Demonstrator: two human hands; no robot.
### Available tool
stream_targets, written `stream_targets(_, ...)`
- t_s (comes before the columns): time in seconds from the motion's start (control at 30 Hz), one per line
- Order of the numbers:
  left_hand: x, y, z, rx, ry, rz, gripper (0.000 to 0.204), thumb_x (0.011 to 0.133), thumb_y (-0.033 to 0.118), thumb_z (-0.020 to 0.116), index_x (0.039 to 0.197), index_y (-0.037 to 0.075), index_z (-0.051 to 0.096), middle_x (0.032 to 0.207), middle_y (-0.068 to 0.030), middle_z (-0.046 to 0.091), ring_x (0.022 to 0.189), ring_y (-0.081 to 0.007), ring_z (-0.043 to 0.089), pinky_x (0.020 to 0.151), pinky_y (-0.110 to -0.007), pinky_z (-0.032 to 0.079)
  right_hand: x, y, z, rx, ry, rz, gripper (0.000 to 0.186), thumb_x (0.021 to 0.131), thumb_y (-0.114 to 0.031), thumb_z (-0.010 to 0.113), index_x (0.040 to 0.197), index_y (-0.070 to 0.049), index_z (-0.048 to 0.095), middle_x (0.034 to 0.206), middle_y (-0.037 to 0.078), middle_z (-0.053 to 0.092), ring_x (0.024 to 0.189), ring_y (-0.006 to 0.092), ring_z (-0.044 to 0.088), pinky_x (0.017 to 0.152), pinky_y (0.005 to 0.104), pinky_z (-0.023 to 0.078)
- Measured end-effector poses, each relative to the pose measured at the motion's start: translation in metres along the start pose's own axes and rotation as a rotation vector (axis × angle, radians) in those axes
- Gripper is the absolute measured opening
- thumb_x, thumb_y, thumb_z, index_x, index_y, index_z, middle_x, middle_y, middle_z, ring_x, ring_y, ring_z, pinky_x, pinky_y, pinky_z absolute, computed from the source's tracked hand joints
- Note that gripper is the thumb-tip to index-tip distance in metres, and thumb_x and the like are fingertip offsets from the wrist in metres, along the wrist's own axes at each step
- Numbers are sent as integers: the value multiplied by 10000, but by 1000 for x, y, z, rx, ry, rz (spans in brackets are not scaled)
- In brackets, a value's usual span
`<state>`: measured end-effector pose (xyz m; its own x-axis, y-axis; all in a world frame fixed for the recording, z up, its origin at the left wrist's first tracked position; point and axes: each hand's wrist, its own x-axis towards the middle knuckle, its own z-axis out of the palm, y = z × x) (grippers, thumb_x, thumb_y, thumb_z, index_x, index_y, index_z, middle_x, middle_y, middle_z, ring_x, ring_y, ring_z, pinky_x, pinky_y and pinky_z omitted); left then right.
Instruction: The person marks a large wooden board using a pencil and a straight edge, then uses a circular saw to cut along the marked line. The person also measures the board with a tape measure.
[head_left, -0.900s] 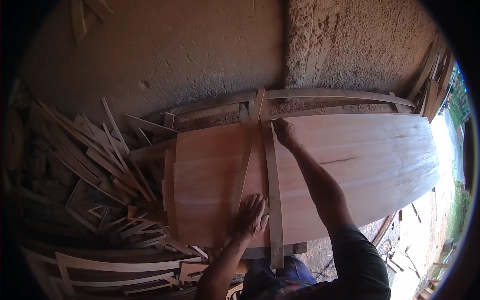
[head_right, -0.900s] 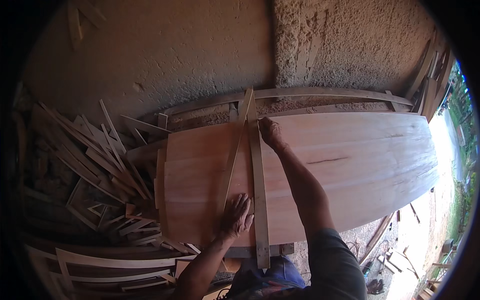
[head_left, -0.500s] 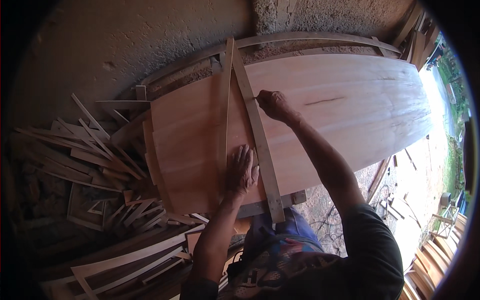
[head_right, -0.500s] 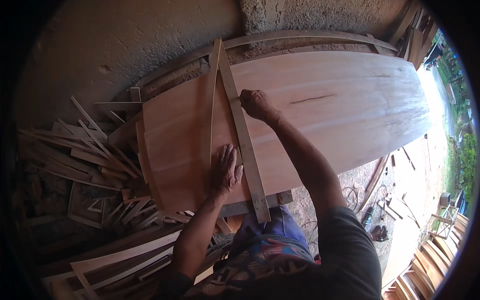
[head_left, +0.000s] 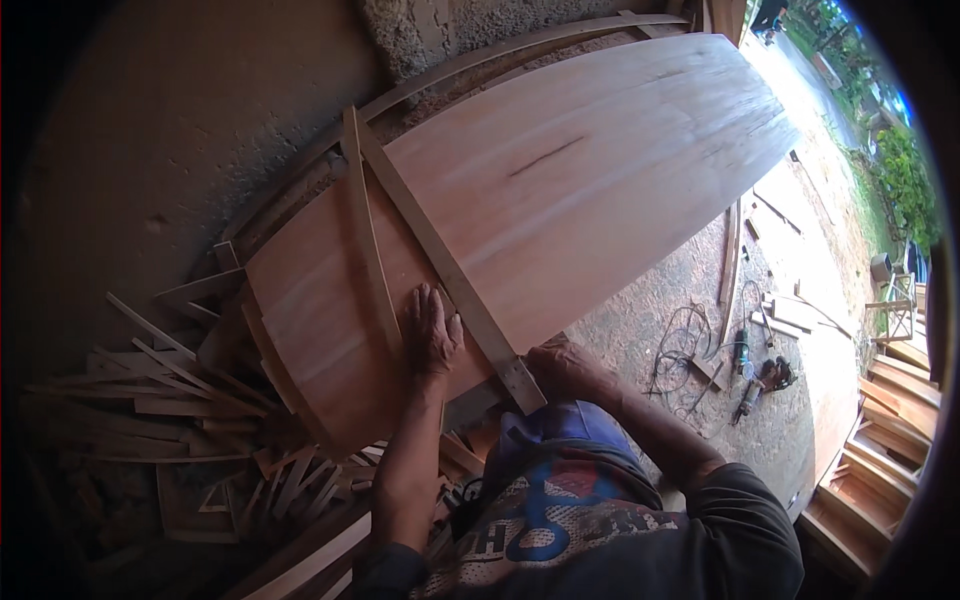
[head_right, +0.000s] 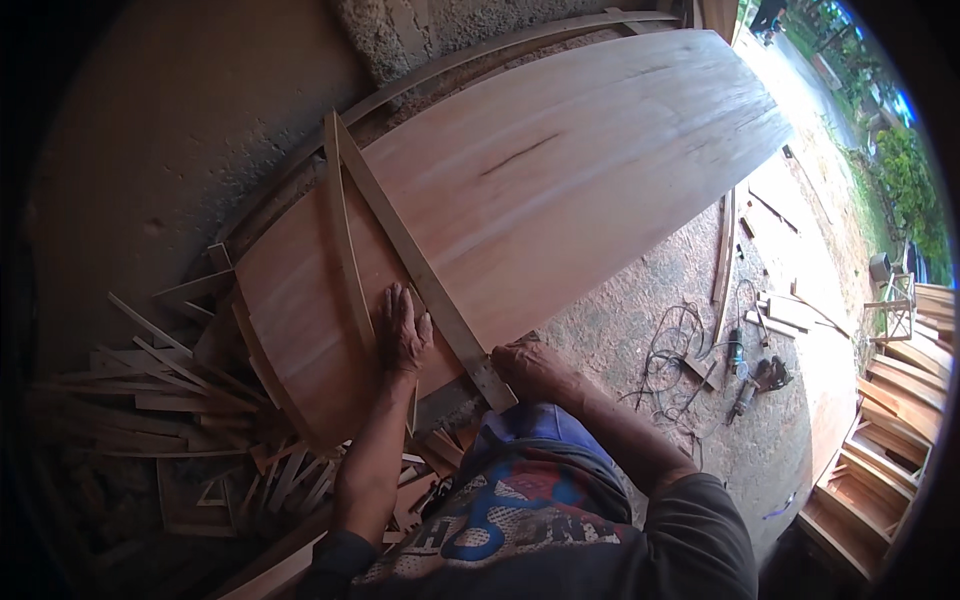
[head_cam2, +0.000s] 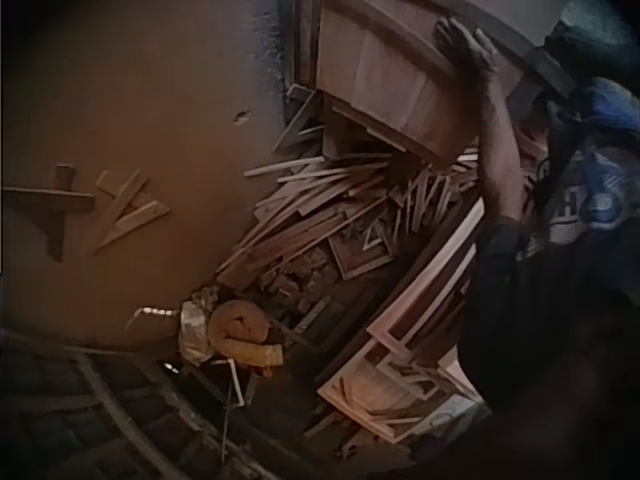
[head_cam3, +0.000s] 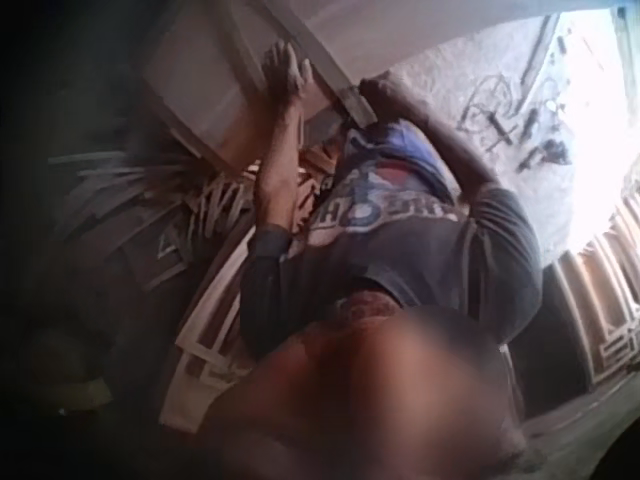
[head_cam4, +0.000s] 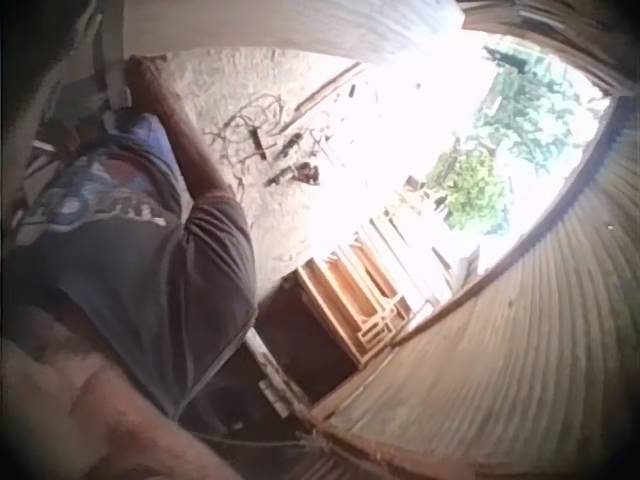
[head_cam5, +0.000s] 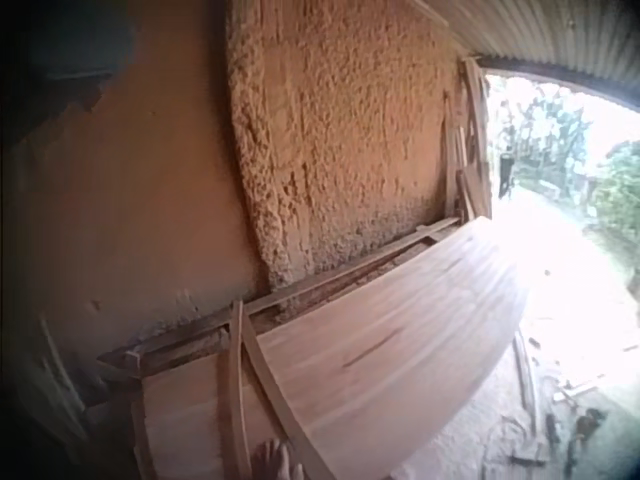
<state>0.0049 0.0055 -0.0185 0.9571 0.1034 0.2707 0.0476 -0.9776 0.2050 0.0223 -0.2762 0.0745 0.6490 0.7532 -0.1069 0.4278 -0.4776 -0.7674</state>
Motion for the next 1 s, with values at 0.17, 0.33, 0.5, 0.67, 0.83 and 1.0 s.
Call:
stream_targets(0.17, -3, 1, 4, -32, 58, 36, 629, 934, 350, 582, 1427, -26, 477, 1509, -239, 446, 1405, -397, 412, 1158, -545, 325, -9, 1, -5, -43, -51, 95, 250, 961, -269, 564, 921, -30, 622, 861, 201, 667, 904, 400, 668, 747, 511, 532)
stream_targets(0.33, -2, 1, 3, -34, -46, 21, 645, 970, 330, 533, 1467, -60, 403, 1537, -270, 390, 1441, -423, 347, 1186, -533, 286, -28, -9, 6, 1, 189, 147, 376, 1019, -388, 508, 970, -38, 635, 877, 212, 679, 881, 419, 668, 747, 523, 537)
stream_targets(0.5, -1, 9, -7, -34, -121, -6, 648, 997, 335, 475, 1481, -83, 368, 1551, -301, 349, 1458, -447, 308, 1203, -521, 263, -63, 2, 39, 272, 266, 341, 473, 1062, -417, 394, 1023, 2, 611, 999, 247, 658, 992, 438, 634, 845, 531, 506)
stream_targets(0.67, -3, 1, 1, -48, -49, 29, 630, 984, 330, 504, 1457, -76, 406, 1534, -280, 391, 1441, -433, 345, 1173, -543, 299, -96, 44, 44, 323, 379, 319, 566, 1083, -443, 276, 1011, 9, 609, 993, 258, 654, 1025, 443, 618, 922, 514, 476)
stream_targets(0.83, -3, 4, 2, -17, -65, 4, 653, 997, 358, 465, 1467, -87, 387, 1539, -298, 374, 1452, -450, 320, 1190, -527, 283, -127, 80, 15, 424, 398, 643, 728, 1035, -602, 255, 1066, -27, 701, 968, 224, 710, 1002, 426, 650, 917, 495, 490)
stream_targets(1.0, 3, 17, 5, -1, -90, 7, 654, 1002, 350, 460, 1478, -91, 370, 1545, -304, 361, 1452, -454, 322, 1196, -516, 282, -149, 133, -30, 799, 512, 736, 835, 996, -710, 264, 1130, -33, 735, 859, 168, 748, 735, 275, 713, 742, 400, 557)
